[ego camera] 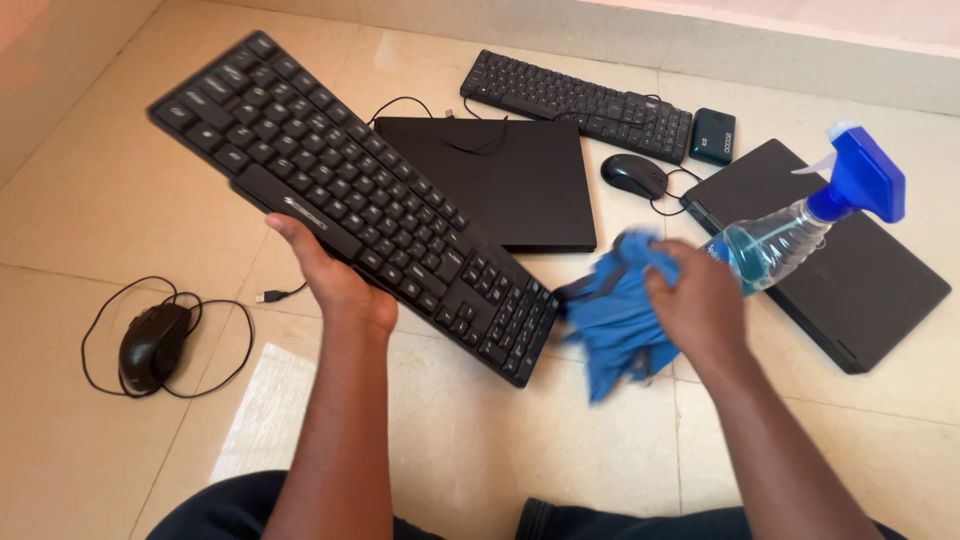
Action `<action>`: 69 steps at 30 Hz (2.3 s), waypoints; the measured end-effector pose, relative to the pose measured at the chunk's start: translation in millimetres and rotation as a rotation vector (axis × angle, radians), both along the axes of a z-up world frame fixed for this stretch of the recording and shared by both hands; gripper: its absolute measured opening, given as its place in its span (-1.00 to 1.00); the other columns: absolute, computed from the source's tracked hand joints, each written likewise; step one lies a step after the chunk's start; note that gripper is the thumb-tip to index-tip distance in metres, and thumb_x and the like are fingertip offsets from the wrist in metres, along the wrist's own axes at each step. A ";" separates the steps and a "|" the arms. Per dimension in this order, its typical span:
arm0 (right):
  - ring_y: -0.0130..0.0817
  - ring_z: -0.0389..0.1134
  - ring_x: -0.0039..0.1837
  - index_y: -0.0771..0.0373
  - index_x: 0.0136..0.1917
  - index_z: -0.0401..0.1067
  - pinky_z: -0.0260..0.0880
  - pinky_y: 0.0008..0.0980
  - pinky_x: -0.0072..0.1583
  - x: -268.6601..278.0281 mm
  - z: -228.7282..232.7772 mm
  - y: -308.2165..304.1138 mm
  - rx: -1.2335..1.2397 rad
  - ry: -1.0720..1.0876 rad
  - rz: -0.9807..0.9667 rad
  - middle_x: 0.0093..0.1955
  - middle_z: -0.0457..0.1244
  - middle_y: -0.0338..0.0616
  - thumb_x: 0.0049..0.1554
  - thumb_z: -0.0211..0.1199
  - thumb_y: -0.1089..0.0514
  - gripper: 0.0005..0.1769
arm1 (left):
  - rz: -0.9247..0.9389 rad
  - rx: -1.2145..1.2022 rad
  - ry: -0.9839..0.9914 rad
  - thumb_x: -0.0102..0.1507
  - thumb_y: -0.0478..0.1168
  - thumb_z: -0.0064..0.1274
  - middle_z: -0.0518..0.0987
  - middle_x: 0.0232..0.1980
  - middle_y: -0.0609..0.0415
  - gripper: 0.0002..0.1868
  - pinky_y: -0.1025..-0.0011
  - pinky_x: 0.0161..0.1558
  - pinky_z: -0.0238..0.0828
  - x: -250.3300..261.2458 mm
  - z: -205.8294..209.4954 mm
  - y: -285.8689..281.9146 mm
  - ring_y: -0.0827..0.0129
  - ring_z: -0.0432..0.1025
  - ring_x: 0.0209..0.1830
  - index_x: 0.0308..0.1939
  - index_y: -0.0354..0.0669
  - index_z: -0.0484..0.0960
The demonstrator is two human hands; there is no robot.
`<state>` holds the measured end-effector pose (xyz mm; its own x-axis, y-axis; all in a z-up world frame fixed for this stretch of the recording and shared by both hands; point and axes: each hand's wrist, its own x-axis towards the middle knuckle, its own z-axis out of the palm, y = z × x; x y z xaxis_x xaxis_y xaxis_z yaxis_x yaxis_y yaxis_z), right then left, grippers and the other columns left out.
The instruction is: The person cleans a computer keyboard by wiping the keys and frame with a blue cloth and applying cleaning spray.
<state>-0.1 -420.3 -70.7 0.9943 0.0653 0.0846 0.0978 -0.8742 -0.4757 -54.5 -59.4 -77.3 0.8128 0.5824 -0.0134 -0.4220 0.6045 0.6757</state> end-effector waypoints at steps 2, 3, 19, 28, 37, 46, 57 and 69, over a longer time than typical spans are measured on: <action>-0.04 0.47 0.14 0.18 0.19 0.56 0.43 -0.13 0.14 -12.1 25.6 9.4 0.097 -0.260 0.078 0.14 0.42 0.07 0.20 0.28 0.11 -0.70 | 0.004 -0.052 0.117 0.09 0.64 -0.36 0.11 0.63 -0.11 0.20 -0.08 0.48 0.12 1.9 -1.2 -10.0 -0.07 0.09 0.59 0.60 -0.01 -0.03; -0.05 0.44 0.13 0.20 0.16 0.56 0.44 -0.17 0.09 -15.1 30.0 19.1 0.168 -0.262 0.137 0.12 0.39 0.08 0.16 0.30 0.13 -0.70 | 0.001 -0.058 0.162 0.08 0.64 -0.37 0.12 0.63 -0.11 0.19 -0.09 0.47 0.11 2.5 -2.6 -16.7 -0.07 0.08 0.59 0.60 0.00 -0.02; -0.09 0.44 0.08 0.14 0.03 0.59 0.44 -0.14 0.10 -34.2 -31.2 49.3 -0.129 0.146 0.511 0.04 0.37 -0.10 -0.04 0.35 0.18 -0.68 | -0.133 -0.335 0.474 0.22 0.55 -0.60 0.24 0.59 -0.04 0.02 0.01 0.47 0.12 -1.3 -71.2 -58.3 0.03 0.20 0.54 0.57 0.03 0.14; -0.07 0.43 0.01 0.05 0.08 0.61 0.42 -0.11 0.04 -15.1 -28.6 99.6 -0.012 -0.014 0.532 -0.07 0.35 -0.10 0.12 0.29 0.05 -0.74 | -0.070 -0.369 0.500 0.23 0.54 -0.65 0.21 0.61 -0.01 0.01 0.05 0.52 0.05 -1.0 -81.2 -56.3 0.07 0.14 0.58 0.58 0.05 0.10; 0.01 0.41 0.07 0.16 0.08 0.58 0.40 -0.09 0.09 -8.1 -34.4 49.6 0.035 0.015 0.263 0.05 0.37 -0.02 0.17 0.26 0.12 -0.77 | 0.083 -0.475 0.425 0.23 0.53 -0.69 0.16 0.62 0.06 0.01 0.08 0.52 0.01 -13.8 -66.8 -73.5 0.10 0.12 0.58 0.58 0.02 0.08; 0.04 0.41 -0.12 0.06 0.22 0.55 0.39 -0.08 0.00 -31.9 -24.5 43.5 0.300 0.215 0.018 -0.05 0.44 0.05 0.28 0.14 0.14 -0.73 | 0.243 -0.214 1.051 0.38 0.35 -0.60 0.40 0.41 -0.21 -0.09 0.18 0.25 0.50 -36.9 -39.7 -92.0 0.01 0.46 0.30 0.38 -0.43 0.29; -0.11 0.33 0.22 0.18 0.14 0.58 0.31 -0.13 0.25 -39.2 -50.7 63.7 0.159 -0.213 0.546 0.21 0.40 -0.15 0.04 0.23 0.34 -0.62 | -0.061 -0.001 1.218 0.42 0.05 -0.15 0.43 0.23 -0.26 -0.35 -0.03 -0.08 0.70 -57.4 -60.9 -115.8 -0.11 0.53 0.09 0.41 -0.29 0.06; -0.07 0.29 0.22 0.19 0.25 0.52 0.36 -0.14 0.20 -51.7 -46.3 64.8 -0.281 -0.222 0.573 0.34 0.30 -0.08 0.00 0.16 0.46 -0.45 | -0.424 2.172 1.084 0.03 0.09 0.41 0.31 0.40 -0.09 -0.11 -0.04 0.28 0.30 -58.6 -15.4 -131.6 0.03 0.18 0.45 0.34 -0.06 0.33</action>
